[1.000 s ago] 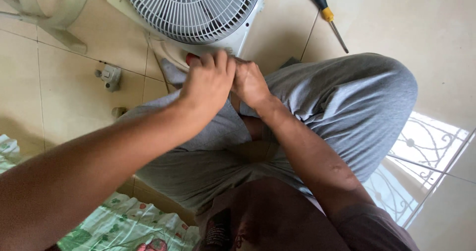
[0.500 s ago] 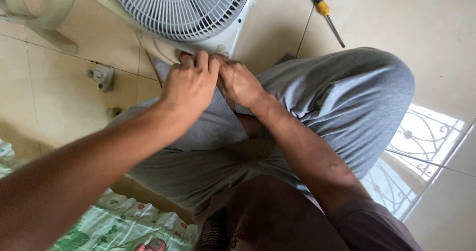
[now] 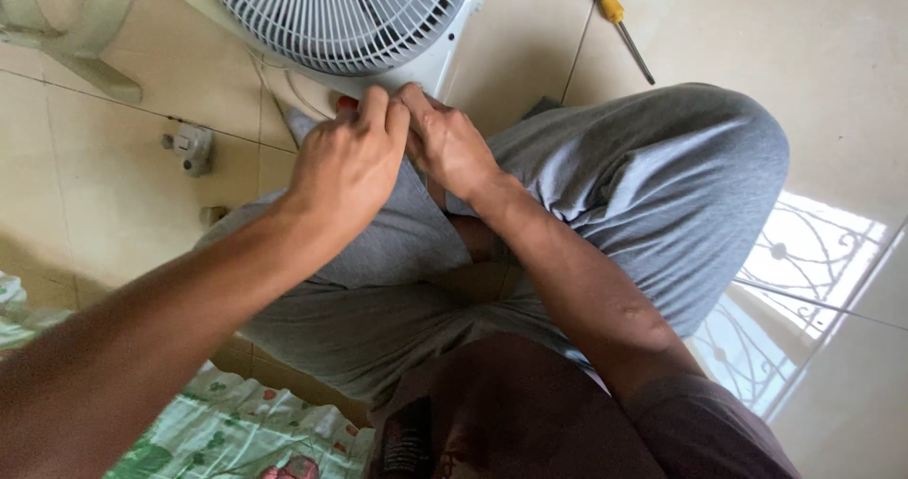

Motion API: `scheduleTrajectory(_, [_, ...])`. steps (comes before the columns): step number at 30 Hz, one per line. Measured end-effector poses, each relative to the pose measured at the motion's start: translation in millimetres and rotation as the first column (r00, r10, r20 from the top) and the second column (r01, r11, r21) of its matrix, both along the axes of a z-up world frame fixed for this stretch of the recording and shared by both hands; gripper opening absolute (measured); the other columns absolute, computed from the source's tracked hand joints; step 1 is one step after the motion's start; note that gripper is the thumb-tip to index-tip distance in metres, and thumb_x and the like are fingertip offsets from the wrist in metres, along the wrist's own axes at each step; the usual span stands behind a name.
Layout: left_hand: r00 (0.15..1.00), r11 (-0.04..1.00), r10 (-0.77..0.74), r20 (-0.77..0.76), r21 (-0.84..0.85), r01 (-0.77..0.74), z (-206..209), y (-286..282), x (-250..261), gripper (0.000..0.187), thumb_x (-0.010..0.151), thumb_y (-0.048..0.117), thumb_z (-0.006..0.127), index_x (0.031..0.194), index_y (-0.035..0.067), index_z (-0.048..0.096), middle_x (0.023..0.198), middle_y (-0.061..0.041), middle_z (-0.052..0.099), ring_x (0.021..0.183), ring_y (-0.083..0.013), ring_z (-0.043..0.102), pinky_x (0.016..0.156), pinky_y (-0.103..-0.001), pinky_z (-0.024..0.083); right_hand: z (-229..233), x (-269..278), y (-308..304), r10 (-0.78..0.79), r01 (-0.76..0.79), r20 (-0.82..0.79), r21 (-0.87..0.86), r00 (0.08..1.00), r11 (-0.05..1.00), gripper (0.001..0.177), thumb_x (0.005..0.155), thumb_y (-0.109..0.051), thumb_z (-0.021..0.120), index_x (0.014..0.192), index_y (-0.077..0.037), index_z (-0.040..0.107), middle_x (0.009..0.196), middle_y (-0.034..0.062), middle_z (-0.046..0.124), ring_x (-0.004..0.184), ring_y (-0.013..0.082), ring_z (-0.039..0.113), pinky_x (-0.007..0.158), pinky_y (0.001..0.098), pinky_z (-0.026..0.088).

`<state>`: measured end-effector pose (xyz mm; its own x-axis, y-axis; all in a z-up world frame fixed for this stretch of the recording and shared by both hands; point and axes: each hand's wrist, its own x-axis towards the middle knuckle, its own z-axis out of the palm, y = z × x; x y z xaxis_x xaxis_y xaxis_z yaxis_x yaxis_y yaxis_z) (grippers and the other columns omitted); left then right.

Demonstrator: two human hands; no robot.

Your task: The person sits on the floor and uses a screwdriver to remove screws from the back and front of a white electric fan. They detach the rear control panel and then the front grille, exposing the fan blades. The person continues to unscrew and remove components from the fan housing.

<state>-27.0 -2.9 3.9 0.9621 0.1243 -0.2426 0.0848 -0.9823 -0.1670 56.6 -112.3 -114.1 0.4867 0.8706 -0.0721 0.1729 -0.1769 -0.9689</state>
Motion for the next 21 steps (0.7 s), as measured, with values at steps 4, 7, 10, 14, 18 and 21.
scheduleTrajectory(4, [0.926,0.933,0.354,-0.127,-0.023,-0.360,-8,5,18,0.045,0.113,0.042,0.053,0.098,0.001,0.061,0.080,-0.020,0.070,0.064,-0.0331,0.070,0.053,-0.043,0.058,-1,2,4,0.063,-0.064,0.061,0.014,0.996,0.998,0.028,0.096,-0.005,0.067,0.122,-0.005,0.056,0.108,0.0221,0.068,0.101,0.0426,0.067,0.089,0.0504,0.055])
scheduleTrajectory(7, [0.915,0.949,0.311,-0.256,0.026,-0.315,-5,2,26,0.047,0.116,0.037,0.049,0.086,0.005,0.063,0.080,-0.018,0.072,0.069,-0.0335,0.070,0.056,-0.045,0.058,3,1,2,-0.079,0.034,0.193,0.223,0.978,0.974,0.042,0.076,-0.002,0.073,0.114,-0.003,0.057,0.114,0.0240,0.063,0.098,0.0449,0.064,0.083,0.0499,0.055])
scheduleTrajectory(10, [0.986,0.985,0.168,0.020,0.027,-0.168,1,-2,23,0.042,0.099,0.040,0.061,0.094,-0.002,0.061,0.084,-0.021,0.069,0.067,-0.0316,0.072,0.048,-0.040,0.058,6,4,3,-0.096,0.060,0.201,0.179,0.975,0.982,0.038,0.080,-0.002,0.074,0.115,-0.008,0.059,0.114,0.0153,0.067,0.100,0.0401,0.067,0.087,0.0464,0.058])
scheduleTrajectory(14, [0.980,0.994,-0.099,0.171,-0.028,0.105,11,-1,20,0.020,0.089,0.017,0.066,0.097,0.000,0.061,0.092,-0.019,0.068,0.071,-0.0287,0.072,0.062,-0.039,0.060,5,14,-4,-0.083,0.060,0.136,0.166,0.987,0.984,0.036,0.087,-0.002,0.073,0.118,-0.003,0.056,0.111,0.0193,0.067,0.103,0.0446,0.066,0.087,0.0481,0.056])
scheduleTrajectory(18, [0.989,0.989,0.150,-0.016,0.009,-0.150,15,-7,27,0.039,0.105,0.039,0.061,0.097,0.001,0.061,0.083,-0.017,0.068,0.064,-0.0299,0.071,0.053,-0.038,0.057,6,31,-2,0.165,-0.180,0.207,0.057,0.964,0.982,0.034,0.084,-0.001,0.070,0.116,-0.002,0.061,0.104,0.0220,0.070,0.093,0.0455,0.067,0.084,0.0507,0.055])
scheduleTrajectory(21, [0.900,0.955,0.282,-0.333,0.005,-0.297,12,-10,32,0.049,0.114,0.042,0.045,0.095,0.001,0.063,0.078,-0.014,0.070,0.064,-0.0267,0.070,0.055,-0.039,0.054,9,35,-4,0.238,-0.268,0.242,0.102,0.941,0.958,0.035,0.083,-0.001,0.072,0.116,-0.002,0.062,0.106,0.0213,0.071,0.091,0.0422,0.070,0.088,0.0505,0.055])
